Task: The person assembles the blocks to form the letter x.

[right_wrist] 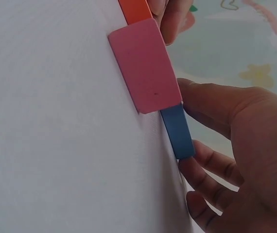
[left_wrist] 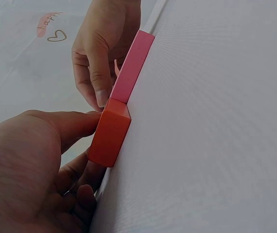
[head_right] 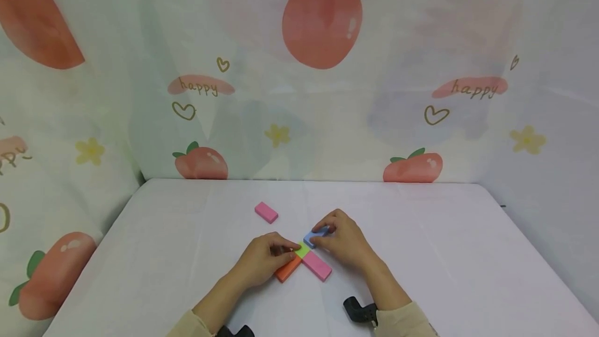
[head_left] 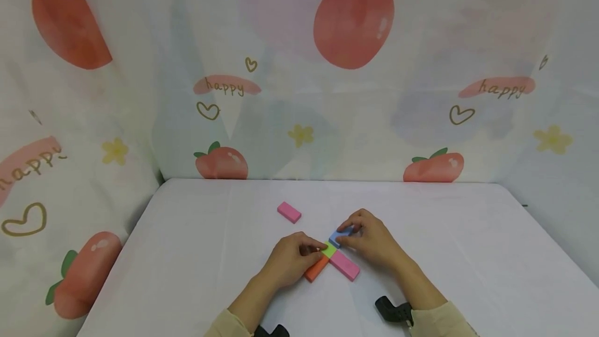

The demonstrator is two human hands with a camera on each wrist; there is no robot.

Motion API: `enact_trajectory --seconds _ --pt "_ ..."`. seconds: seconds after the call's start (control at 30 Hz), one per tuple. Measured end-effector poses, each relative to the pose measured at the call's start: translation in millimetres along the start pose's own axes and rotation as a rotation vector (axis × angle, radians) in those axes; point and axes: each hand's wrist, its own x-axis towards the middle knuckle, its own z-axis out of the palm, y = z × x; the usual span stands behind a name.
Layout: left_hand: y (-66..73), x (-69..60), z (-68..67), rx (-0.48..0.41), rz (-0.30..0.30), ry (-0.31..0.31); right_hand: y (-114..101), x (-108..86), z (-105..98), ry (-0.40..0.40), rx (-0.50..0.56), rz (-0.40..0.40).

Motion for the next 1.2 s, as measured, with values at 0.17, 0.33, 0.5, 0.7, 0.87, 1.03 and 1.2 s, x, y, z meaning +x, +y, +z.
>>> enact_trajectory --seconds 0.17,0.33,0.5,0.7,0.87,1.03,1.2 --pt "0.3 -0.3 -0.6 -0.002 0.001 0.000 0.1 0.6 0.8 -0.002 -0.009 0.004" --pt "-1.3 0.3 0.0 -0.004 0.004 0.000 -0.5 0.6 1.1 -0.005 -0.008 0.010" --pt "-2.2 1.4 0.9 -0.002 0.004 0.001 -1.2 0.2 0.7 -0.011 -0.006 0.011" --pt "-1.8 1.7 1.0 0.001 0.005 0.007 -2.5 0.1 0.0 -0.021 0.009 0.000" --pt "-1.6 -0.5 1.5 -0.003 0.005 0.003 -2.2 -2.0 0.8 -0.024 0.000 -0.008" --pt "-1.4 -0.5 1.3 0.015 0.007 0.003 -1.6 -1.8 0.3 -0.021 0.003 -0.038" --pt "-0.2 -0.5 0.5 0.016 0.017 0.005 -0.4 -1.0 0.3 -0.024 0.013 -0.045"
